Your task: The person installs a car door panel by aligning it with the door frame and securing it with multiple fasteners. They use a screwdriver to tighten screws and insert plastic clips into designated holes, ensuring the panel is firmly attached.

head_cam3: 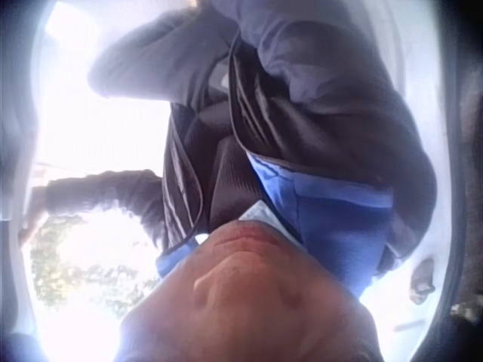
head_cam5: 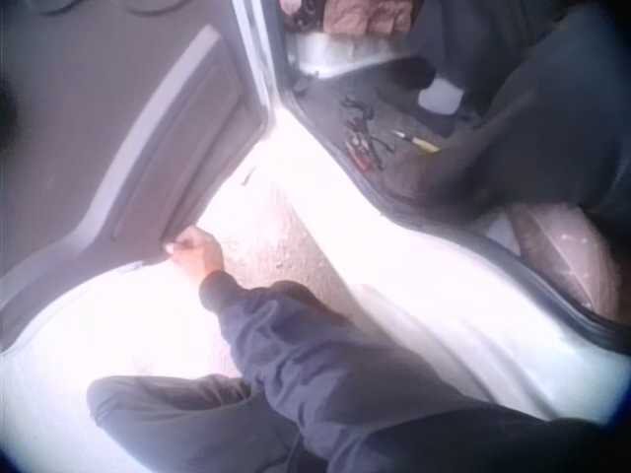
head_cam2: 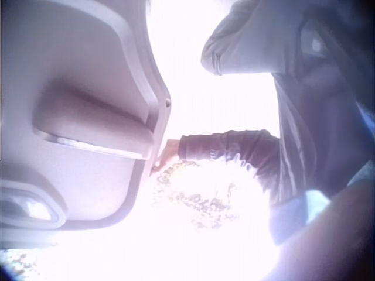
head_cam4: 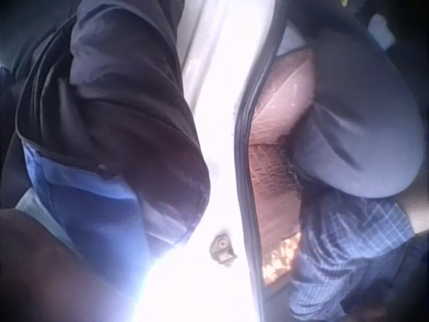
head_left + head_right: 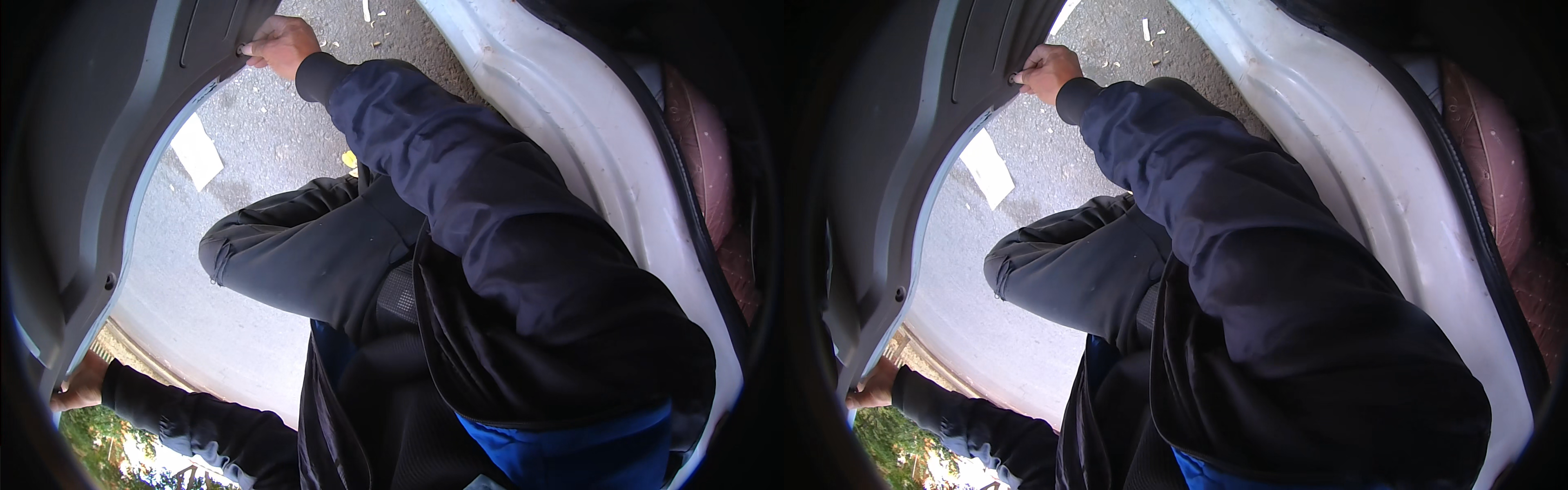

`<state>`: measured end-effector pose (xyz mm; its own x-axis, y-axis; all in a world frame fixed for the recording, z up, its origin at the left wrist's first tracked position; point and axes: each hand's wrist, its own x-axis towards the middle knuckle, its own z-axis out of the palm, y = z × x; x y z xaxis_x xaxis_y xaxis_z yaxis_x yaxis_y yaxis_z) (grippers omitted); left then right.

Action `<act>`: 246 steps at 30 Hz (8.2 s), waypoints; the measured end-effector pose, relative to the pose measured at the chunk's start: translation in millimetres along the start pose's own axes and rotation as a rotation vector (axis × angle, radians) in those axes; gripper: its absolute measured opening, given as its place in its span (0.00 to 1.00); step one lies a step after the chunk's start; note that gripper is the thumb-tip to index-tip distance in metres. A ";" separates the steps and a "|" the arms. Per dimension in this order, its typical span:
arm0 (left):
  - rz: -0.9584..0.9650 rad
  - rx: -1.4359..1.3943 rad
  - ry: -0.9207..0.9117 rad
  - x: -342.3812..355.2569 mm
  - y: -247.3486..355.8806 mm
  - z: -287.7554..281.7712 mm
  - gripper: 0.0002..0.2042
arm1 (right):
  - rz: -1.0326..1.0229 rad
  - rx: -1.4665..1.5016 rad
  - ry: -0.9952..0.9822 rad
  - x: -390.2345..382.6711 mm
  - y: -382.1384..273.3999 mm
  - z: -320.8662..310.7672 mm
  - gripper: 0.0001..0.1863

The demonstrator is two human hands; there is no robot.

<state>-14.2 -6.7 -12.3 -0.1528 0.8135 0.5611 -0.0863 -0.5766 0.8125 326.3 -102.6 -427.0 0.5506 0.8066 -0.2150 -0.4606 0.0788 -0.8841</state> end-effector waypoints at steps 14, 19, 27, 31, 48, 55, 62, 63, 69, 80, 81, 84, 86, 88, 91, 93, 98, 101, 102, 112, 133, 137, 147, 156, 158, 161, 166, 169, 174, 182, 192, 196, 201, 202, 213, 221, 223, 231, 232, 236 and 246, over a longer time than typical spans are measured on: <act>-0.005 0.014 0.006 12.7 -2.9 -29.1 0.27 | 0.173 -0.072 -0.108 -3.9 17.7 -100.7 0.12; 0.023 0.030 0.107 6.5 -5.6 -34.7 0.26 | 0.207 -0.286 0.451 -2.6 39.5 -204.2 0.16; 0.087 0.268 0.218 -52.3 -20.9 -23.6 0.27 | 0.265 -1.104 0.188 21.2 128.8 -208.1 0.21; 0.049 0.377 0.248 -83.0 -34.5 -22.3 0.28 | 0.186 -1.268 -0.058 42.9 139.3 -215.0 0.18; 0.122 0.397 0.344 -57.9 -9.6 29.4 0.31 | 0.073 -0.333 0.168 38.2 89.0 -158.8 0.10; 0.125 0.312 0.431 -53.0 5.8 34.2 0.32 | -0.212 -0.043 0.204 1.4 -16.0 -105.5 0.14; -0.006 0.265 0.253 -45.3 1.7 1.3 0.36 | -0.243 0.214 0.235 23.0 -131.6 -119.9 0.16; -0.015 0.265 0.235 -44.7 1.3 0.0 0.36 | -0.272 0.254 0.273 34.9 -140.8 -126.8 0.17; -0.045 0.278 0.203 -46.5 3.1 0.8 0.37 | -0.202 0.312 0.449 108.1 -129.7 -155.4 0.11; -0.023 0.282 0.246 -47.2 11.4 -4.3 0.38 | -0.255 0.248 0.344 159.4 -101.6 -148.2 0.09; -0.033 0.260 0.251 -47.8 12.4 -3.5 0.37 | -0.274 0.233 0.312 159.3 -101.1 -149.8 0.11; -0.067 0.232 0.282 -50.7 15.2 0.1 0.31 | -0.295 0.203 0.206 158.7 -103.6 -159.0 0.14; -0.004 0.290 0.247 -52.2 16.0 4.2 0.28 | -0.287 0.112 0.183 159.9 -109.1 -165.6 0.14; -0.020 0.289 0.258 -53.4 17.2 8.3 0.23 | -0.261 0.082 0.149 159.6 -115.2 -169.8 0.13; -0.020 0.272 0.299 -55.4 17.9 12.7 0.21 | -0.231 0.027 0.096 157.7 -124.5 -174.2 0.13; 0.016 0.284 0.288 -55.1 17.2 12.6 0.20 | -0.220 0.005 0.064 156.2 -129.6 -177.5 0.13; 0.032 0.286 0.297 -49.4 15.5 1.7 0.20 | -0.236 -0.023 0.035 154.5 -135.5 -182.3 0.14; 0.037 0.310 0.273 -46.6 15.0 -3.0 0.21 | -0.256 -0.042 0.057 154.9 -134.1 -180.9 0.13; 0.068 0.344 0.247 -46.3 15.0 -2.9 0.21 | -0.264 -0.059 0.073 155.5 -133.6 -180.4 0.13; 0.043 0.299 0.296 -37.2 13.0 -21.6 0.20 | -0.325 -0.110 0.072 163.4 -133.5 -184.6 0.09; 0.019 0.270 0.363 -35.9 15.2 -19.2 0.23 | -0.129 -0.130 -0.057 184.7 -141.8 -206.9 0.12; 0.024 0.267 0.339 -45.9 14.2 -5.7 0.29 | -0.070 -0.030 -0.085 183.2 -149.0 -203.6 0.13; 0.008 0.229 0.336 -50.6 9.0 0.6 0.29 | -0.246 0.072 0.115 182.1 -118.2 -189.1 0.07; -0.049 0.230 0.235 -47.1 5.4 -19.6 0.32 | -0.185 0.162 0.154 163.4 -80.0 -167.4 0.07; -0.036 0.239 0.156 -47.1 3.5 -16.6 0.35 | -0.205 -0.117 0.195 127.8 -64.6 -150.8 0.07; 0.030 0.238 0.079 -45.5 1.2 -12.0 0.39 | -0.118 -0.014 0.108 56.1 -58.0 -138.4 0.07; 0.046 0.233 0.030 -41.7 -6.3 -15.3 0.41 | 0.144 0.031 0.136 -22.1 -107.1 -145.6 0.13; 0.064 0.219 -0.008 -41.6 -12.0 -15.8 0.42 | 0.052 0.041 0.218 -38.4 -154.0 -149.7 0.12; 0.119 0.301 0.035 -48.4 -6.6 -3.2 0.43 | -0.193 0.151 0.351 -58.0 -248.8 -131.5 0.10; 0.129 0.322 0.062 -57.7 15.6 17.7 0.52 | -0.377 0.162 0.234 -105.4 -315.1 -98.6 0.11; 0.090 0.325 0.031 -61.7 33.3 18.1 0.54 | -0.489 0.159 0.163 -132.1 -355.8 -82.6 0.12; 0.107 0.292 0.043 -59.1 28.7 19.2 0.52 | -0.562 0.124 0.101 -136.2 -370.9 -72.2 0.12; 0.056 0.279 0.028 -61.4 32.7 17.6 0.51 | -0.620 0.087 0.076 -139.8 -383.7 -67.1 0.11; 0.054 0.290 0.022 -61.1 35.0 17.3 0.50 | -0.621 0.083 0.076 -140.0 -386.0 -66.6 0.10; 0.049 0.360 -0.018 -56.1 41.3 12.7 0.53 | -0.686 0.012 0.068 -131.1 -416.8 -57.7 0.09; 0.007 0.396 -0.043 -57.2 41.0 6.8 0.49 | -1.041 -0.275 0.191 -144.2 -499.6 -47.9 0.09; 0.007 0.409 -0.034 -59.2 41.9 7.8 0.47 | -1.201 -0.425 0.288 -142.2 -536.5 -47.9 0.11; 0.005 0.367 -0.038 -61.6 42.7 11.7 0.49 | -1.177 -1.044 0.492 -95.1 -624.4 -67.6 0.15; 0.002 0.373 -0.043 -61.3 42.2 10.9 0.49 | -1.103 -1.185 0.513 -84.2 -630.0 -73.0 0.16; -0.009 0.384 -0.020 -60.5 40.6 8.9 0.49 | -1.038 -1.687 0.138 -25.2 -639.5 -94.0 0.12; 0.033 0.372 -0.038 -65.0 40.0 8.9 0.51 | -0.833 -1.855 0.027 10.7 -655.8 -100.3 0.06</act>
<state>1.0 -82.0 -14.9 -0.1120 0.8012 0.5879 0.2829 -0.5414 0.7917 704.0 -204.4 108.8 0.2252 0.8901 0.3961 0.9715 -0.2360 -0.0222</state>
